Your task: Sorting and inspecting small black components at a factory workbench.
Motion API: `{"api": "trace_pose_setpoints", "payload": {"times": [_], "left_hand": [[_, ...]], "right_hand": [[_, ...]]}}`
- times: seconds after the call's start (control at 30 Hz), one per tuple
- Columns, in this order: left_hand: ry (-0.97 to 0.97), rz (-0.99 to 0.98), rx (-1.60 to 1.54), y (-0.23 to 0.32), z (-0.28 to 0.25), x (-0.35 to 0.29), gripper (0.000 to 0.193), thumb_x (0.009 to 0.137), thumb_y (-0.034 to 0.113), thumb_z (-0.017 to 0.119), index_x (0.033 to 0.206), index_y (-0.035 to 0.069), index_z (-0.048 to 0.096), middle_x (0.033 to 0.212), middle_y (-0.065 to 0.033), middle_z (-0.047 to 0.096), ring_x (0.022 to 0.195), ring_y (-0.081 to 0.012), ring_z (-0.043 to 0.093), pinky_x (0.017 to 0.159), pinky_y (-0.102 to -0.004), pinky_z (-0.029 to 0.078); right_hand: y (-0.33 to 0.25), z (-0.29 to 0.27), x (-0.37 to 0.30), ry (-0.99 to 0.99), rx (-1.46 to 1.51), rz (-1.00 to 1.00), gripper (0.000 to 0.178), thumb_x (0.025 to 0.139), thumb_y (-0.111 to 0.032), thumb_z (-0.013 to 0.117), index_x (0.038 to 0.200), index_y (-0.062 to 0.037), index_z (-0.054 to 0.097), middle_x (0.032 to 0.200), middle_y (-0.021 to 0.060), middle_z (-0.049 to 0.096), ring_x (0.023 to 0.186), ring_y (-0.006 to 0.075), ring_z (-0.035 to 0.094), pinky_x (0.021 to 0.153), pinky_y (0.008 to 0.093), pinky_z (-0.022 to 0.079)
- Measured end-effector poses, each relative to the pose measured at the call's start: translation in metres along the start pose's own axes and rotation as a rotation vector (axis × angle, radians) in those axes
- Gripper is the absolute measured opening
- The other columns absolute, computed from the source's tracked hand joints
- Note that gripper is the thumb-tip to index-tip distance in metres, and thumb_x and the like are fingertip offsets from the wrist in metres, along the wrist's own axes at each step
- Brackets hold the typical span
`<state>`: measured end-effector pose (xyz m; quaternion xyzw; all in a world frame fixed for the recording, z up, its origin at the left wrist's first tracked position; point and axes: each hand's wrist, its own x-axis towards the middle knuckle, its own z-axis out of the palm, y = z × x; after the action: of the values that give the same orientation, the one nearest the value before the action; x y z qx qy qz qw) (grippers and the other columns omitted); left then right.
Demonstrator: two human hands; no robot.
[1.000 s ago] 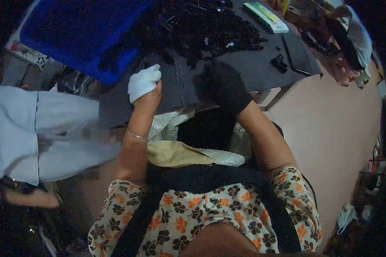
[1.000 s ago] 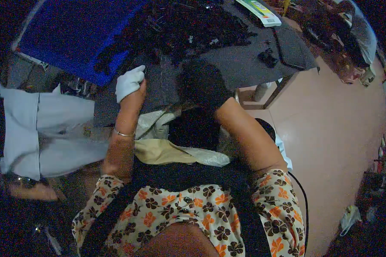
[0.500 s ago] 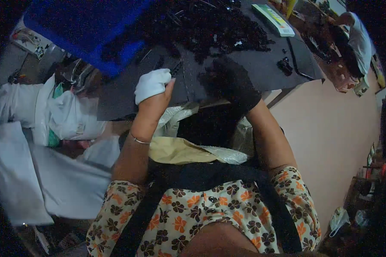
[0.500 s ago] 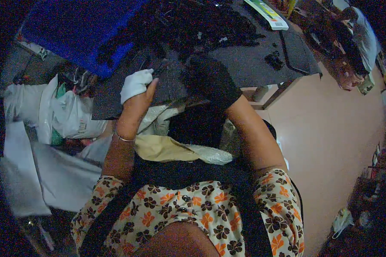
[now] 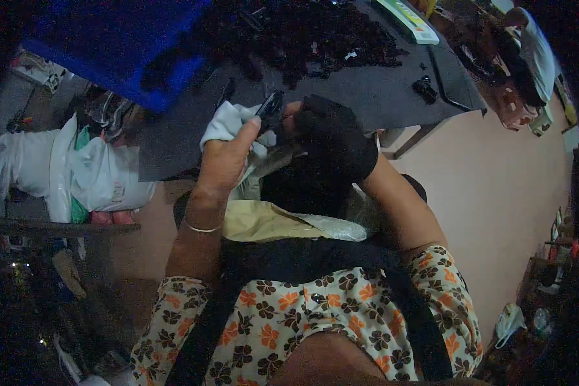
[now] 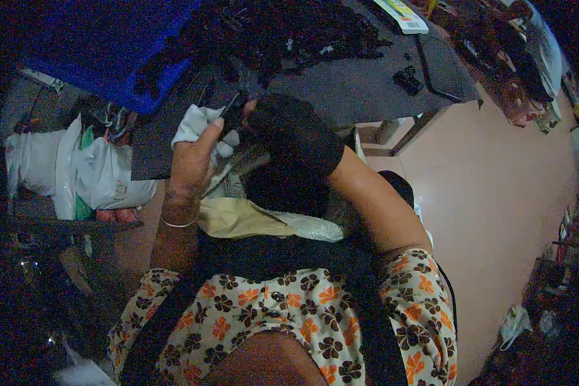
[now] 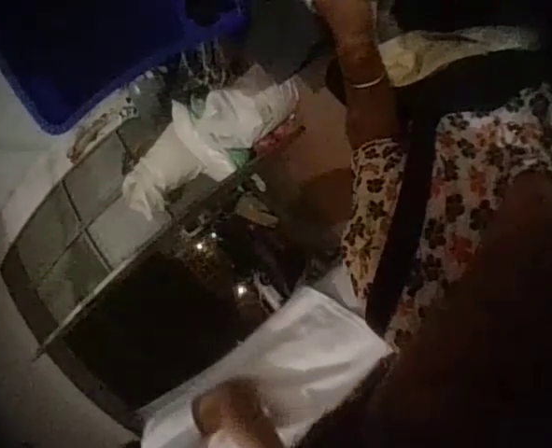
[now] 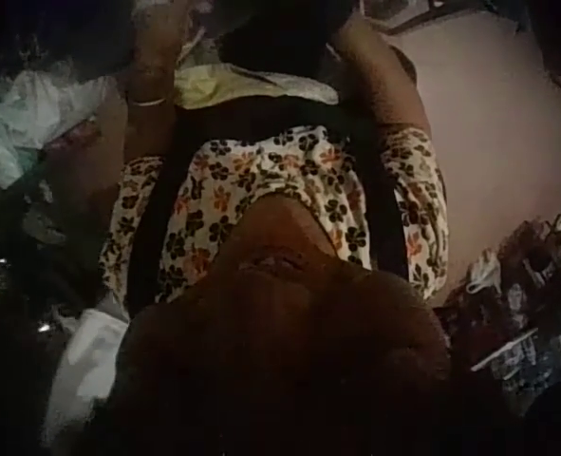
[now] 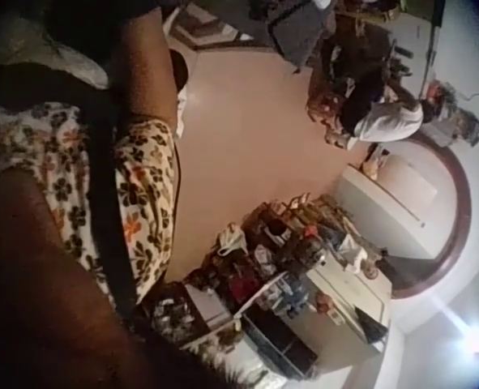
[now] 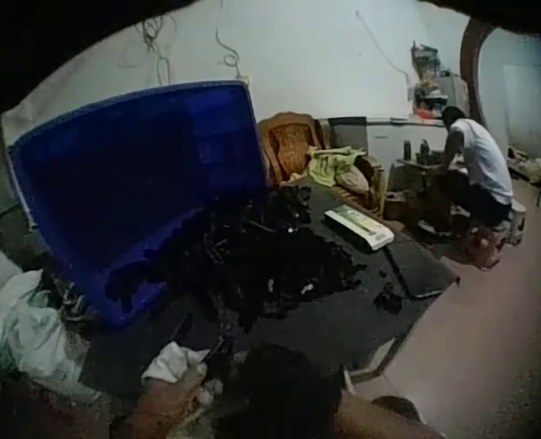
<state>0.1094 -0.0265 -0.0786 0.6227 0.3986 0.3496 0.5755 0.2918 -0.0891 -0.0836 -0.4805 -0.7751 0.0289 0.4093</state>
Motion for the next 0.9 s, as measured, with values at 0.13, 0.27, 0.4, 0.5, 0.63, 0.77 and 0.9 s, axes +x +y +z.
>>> {"api": "trace_pose_setpoints", "payload": {"times": [0.13,0.27,0.4,0.5,0.63,0.77,0.9], "left_hand": [[-0.166,0.022,-0.373,0.014,0.010,-0.003,0.020,0.087,0.009,0.048,0.104,0.000,0.053,0.091,-0.0072,0.060,0.070,-0.0144,0.061,0.058,-0.0252,0.052],[-0.287,-0.044,-0.458,0.010,0.002,-0.002,0.025,0.090,0.017,0.046,0.109,0.002,0.053,0.099,-0.0084,0.060,0.073,-0.0142,0.060,0.057,-0.0231,0.050],[-0.226,-0.069,-0.479,0.014,0.010,-0.004,0.025,0.091,0.018,0.046,0.108,0.001,0.053,0.100,-0.0091,0.060,0.072,-0.0145,0.059,0.056,-0.0241,0.051],[-0.223,0.001,-0.392,0.011,0.011,-0.005,0.022,0.088,0.012,0.051,0.106,0.000,0.054,0.092,-0.0079,0.059,0.077,-0.0134,0.059,0.061,-0.0260,0.052],[-0.144,0.101,0.032,0.012,0.012,-0.009,0.024,0.085,0.010,0.056,0.106,-0.002,0.054,0.090,-0.0060,0.058,0.071,-0.0096,0.054,0.059,-0.0245,0.050],[-0.130,0.061,0.098,0.009,0.010,-0.009,0.024,0.084,0.008,0.057,0.106,-0.003,0.054,0.090,-0.0058,0.057,0.072,-0.0088,0.054,0.059,-0.0242,0.050],[-0.102,0.106,0.008,0.003,0.004,-0.014,0.024,0.083,0.008,0.058,0.105,-0.003,0.054,0.090,-0.0066,0.058,0.073,-0.0094,0.055,0.059,-0.0240,0.050]], "right_hand": [[0.000,-0.003,-0.003,-0.032,-0.010,0.034,0.023,0.066,-0.007,0.064,0.088,-0.0065,0.060,0.092,0.0118,0.060,0.079,0.0282,0.059,0.067,0.0341,0.049],[0.007,0.001,-0.005,0.030,0.065,-0.022,0.024,0.066,-0.008,0.065,0.089,-0.0062,0.060,0.093,0.0117,0.060,0.079,0.0284,0.059,0.066,0.0344,0.048],[0.006,-0.004,-0.004,0.041,0.029,-0.146,0.025,0.063,-0.009,0.066,0.088,-0.0062,0.060,0.094,0.0114,0.060,0.079,0.0288,0.058,0.066,0.0352,0.048],[0.002,-0.003,-0.004,-0.046,0.004,-0.075,0.024,0.064,-0.011,0.065,0.087,-0.0066,0.060,0.094,0.0113,0.060,0.079,0.0294,0.057,0.068,0.0368,0.047],[0.009,0.005,-0.011,0.002,-0.166,-0.169,0.026,0.066,-0.016,0.063,0.090,-0.0078,0.061,0.097,0.0111,0.060,0.084,0.0299,0.056,0.073,0.0394,0.045],[0.011,0.009,-0.016,0.041,-0.219,-0.255,0.030,0.065,-0.019,0.063,0.093,-0.0078,0.062,0.100,0.0112,0.059,0.087,0.0304,0.055,0.074,0.0402,0.044],[-0.007,0.000,-0.010,-0.068,-0.207,-0.169,0.030,0.065,-0.018,0.063,0.094,-0.0079,0.062,0.099,0.0118,0.059,0.088,0.0300,0.055,0.076,0.0399,0.044]]}}
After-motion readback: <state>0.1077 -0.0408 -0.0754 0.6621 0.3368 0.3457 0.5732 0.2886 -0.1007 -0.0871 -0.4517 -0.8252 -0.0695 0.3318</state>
